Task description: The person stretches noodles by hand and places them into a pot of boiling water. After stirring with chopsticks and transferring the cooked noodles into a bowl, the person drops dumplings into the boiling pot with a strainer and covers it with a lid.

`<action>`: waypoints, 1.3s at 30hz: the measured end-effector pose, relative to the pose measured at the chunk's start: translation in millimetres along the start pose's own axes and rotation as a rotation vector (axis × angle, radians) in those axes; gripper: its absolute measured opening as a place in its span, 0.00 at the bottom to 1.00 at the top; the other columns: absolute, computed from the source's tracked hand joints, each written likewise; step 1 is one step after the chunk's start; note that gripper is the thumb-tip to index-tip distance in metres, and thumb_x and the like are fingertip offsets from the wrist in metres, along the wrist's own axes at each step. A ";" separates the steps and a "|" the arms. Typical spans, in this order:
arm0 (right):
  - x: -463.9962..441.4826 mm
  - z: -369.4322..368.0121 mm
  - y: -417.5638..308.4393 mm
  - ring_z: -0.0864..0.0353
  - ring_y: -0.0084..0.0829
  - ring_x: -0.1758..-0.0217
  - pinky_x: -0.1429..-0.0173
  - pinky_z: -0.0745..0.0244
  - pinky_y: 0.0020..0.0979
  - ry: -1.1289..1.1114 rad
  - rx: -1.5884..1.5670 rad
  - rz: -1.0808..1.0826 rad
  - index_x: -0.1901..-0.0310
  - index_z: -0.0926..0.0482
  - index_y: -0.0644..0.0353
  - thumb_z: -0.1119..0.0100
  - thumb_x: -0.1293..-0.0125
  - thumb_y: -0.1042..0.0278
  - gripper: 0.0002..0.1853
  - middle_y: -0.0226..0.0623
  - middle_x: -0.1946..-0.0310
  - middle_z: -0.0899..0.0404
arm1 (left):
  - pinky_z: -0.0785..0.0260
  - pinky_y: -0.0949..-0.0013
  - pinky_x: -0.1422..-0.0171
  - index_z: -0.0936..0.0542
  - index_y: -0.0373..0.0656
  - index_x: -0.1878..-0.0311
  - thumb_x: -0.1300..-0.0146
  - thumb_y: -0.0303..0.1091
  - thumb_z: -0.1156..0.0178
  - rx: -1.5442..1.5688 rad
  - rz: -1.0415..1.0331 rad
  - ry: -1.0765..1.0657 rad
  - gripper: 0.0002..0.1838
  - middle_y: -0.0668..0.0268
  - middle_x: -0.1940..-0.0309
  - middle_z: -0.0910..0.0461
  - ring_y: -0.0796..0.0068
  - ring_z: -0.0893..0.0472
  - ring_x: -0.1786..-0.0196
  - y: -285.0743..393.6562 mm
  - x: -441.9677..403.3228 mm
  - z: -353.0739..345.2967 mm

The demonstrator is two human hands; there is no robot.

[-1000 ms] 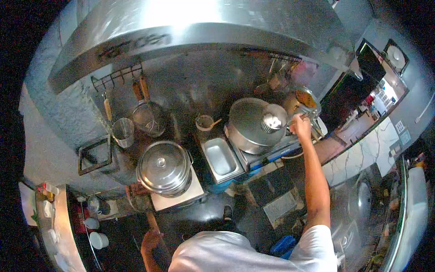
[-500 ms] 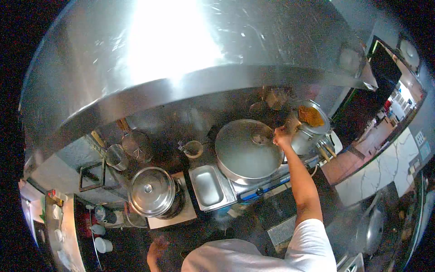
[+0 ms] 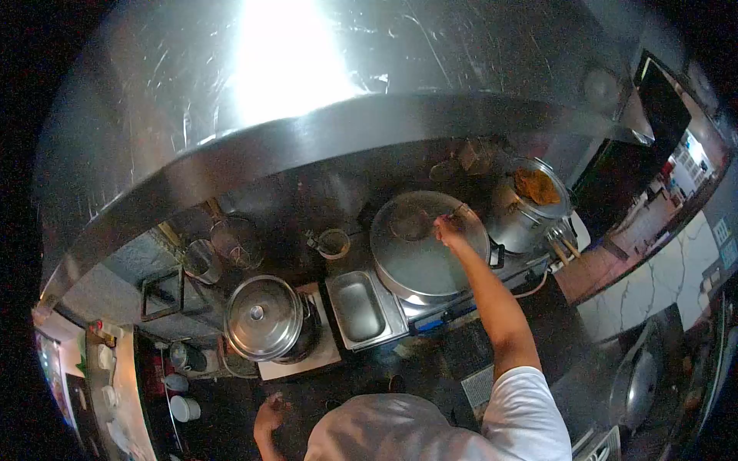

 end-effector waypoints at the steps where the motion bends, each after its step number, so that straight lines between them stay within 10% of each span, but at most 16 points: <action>1: 6.3 -2.4 6.5 0.37 0.25 0.91 0.86 0.46 0.30 -0.022 -0.001 0.004 0.67 0.21 0.59 0.48 0.32 0.57 0.14 0.35 0.85 0.25 | 0.27 0.64 0.49 0.24 0.39 0.39 0.41 0.43 0.30 -0.086 -0.009 0.012 0.29 0.55 0.57 0.16 0.60 0.17 0.58 25.1 4.5 11.9; 4: 46.4 -0.8 3.5 0.36 0.23 0.90 0.87 0.48 0.28 -0.069 -0.015 -0.072 0.67 0.21 0.59 0.44 0.37 0.62 0.09 0.37 0.84 0.25 | 0.28 0.62 0.45 0.25 0.38 0.38 0.39 0.42 0.32 0.146 0.038 -0.073 0.29 0.53 0.53 0.17 0.56 0.17 0.53 67.2 19.2 31.2; 6: 75.6 10.4 -8.0 0.37 0.23 0.90 0.87 0.49 0.28 -0.110 0.025 -0.082 0.68 0.22 0.58 0.44 0.37 0.62 0.09 0.35 0.84 0.26 | 0.28 0.62 0.43 0.26 0.39 0.37 0.38 0.43 0.34 0.294 -0.029 -0.078 0.29 0.52 0.51 0.17 0.55 0.17 0.49 -28.9 -16.8 -6.7; 10: 110.2 41.1 -5.9 0.37 0.22 0.90 0.87 0.51 0.27 -0.041 0.030 -0.084 0.69 0.22 0.58 0.45 0.36 0.62 0.09 0.33 0.85 0.28 | 0.28 0.61 0.40 0.26 0.39 0.37 0.36 0.44 0.36 -0.258 0.007 -0.186 0.28 0.50 0.44 0.20 0.56 0.21 0.40 20.2 7.4 14.3; 13: 114.2 76.9 -4.9 0.36 0.23 0.90 0.87 0.51 0.27 0.023 0.036 -0.136 0.69 0.22 0.58 0.47 0.35 0.62 0.10 0.33 0.85 0.28 | 0.28 0.61 0.39 0.27 0.38 0.36 0.36 0.42 0.35 -0.200 -0.147 -0.192 0.28 0.52 0.42 0.22 0.60 0.21 0.41 -61.1 -20.5 -12.6; 16: 93.4 108.0 5.5 0.34 0.26 0.91 0.86 0.44 0.29 0.140 -0.007 -0.121 0.72 0.21 0.62 0.43 0.39 0.64 0.10 0.35 0.87 0.27 | 0.27 0.62 0.41 0.27 0.38 0.36 0.36 0.38 0.35 -0.027 0.193 -0.267 0.28 0.52 0.43 0.23 0.64 0.21 0.44 -19.7 2.4 12.4; 23: 17.9 139.5 2.2 0.32 0.30 0.90 0.83 0.42 0.36 0.244 0.090 -0.085 0.74 0.20 0.62 0.44 0.37 0.65 0.12 0.40 0.87 0.25 | 0.26 0.66 0.54 0.25 0.39 0.37 0.37 0.39 0.33 0.173 0.239 -0.058 0.27 0.59 0.49 0.20 0.71 0.20 0.57 -45.9 17.6 17.9; 33: -72.6 62.1 23.0 0.34 0.24 0.84 0.78 0.41 0.32 -0.206 0.032 0.302 0.70 0.26 0.53 0.44 0.33 0.50 0.16 0.28 0.83 0.29 | 0.27 0.67 0.49 0.24 0.41 0.39 0.40 0.39 0.31 0.092 0.286 0.069 0.27 0.58 0.51 0.18 0.69 0.18 0.53 -30.2 65.7 30.3; 39: -26.8 -4.0 -9.6 0.32 0.25 0.87 0.82 0.39 0.34 -0.081 0.205 0.043 0.68 0.22 0.55 0.42 0.38 0.53 0.13 0.32 0.84 0.26 | 0.26 0.66 0.51 0.24 0.41 0.39 0.38 0.37 0.32 0.208 0.266 0.026 0.25 0.59 0.51 0.19 0.68 0.18 0.53 -4.4 61.3 23.0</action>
Point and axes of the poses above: each hand's wrist, its own x-axis away from the middle knuckle, its own z-axis out of the back of the hand, y = z × x, the point moved 3 cm from there along -x, towards the middle knuckle
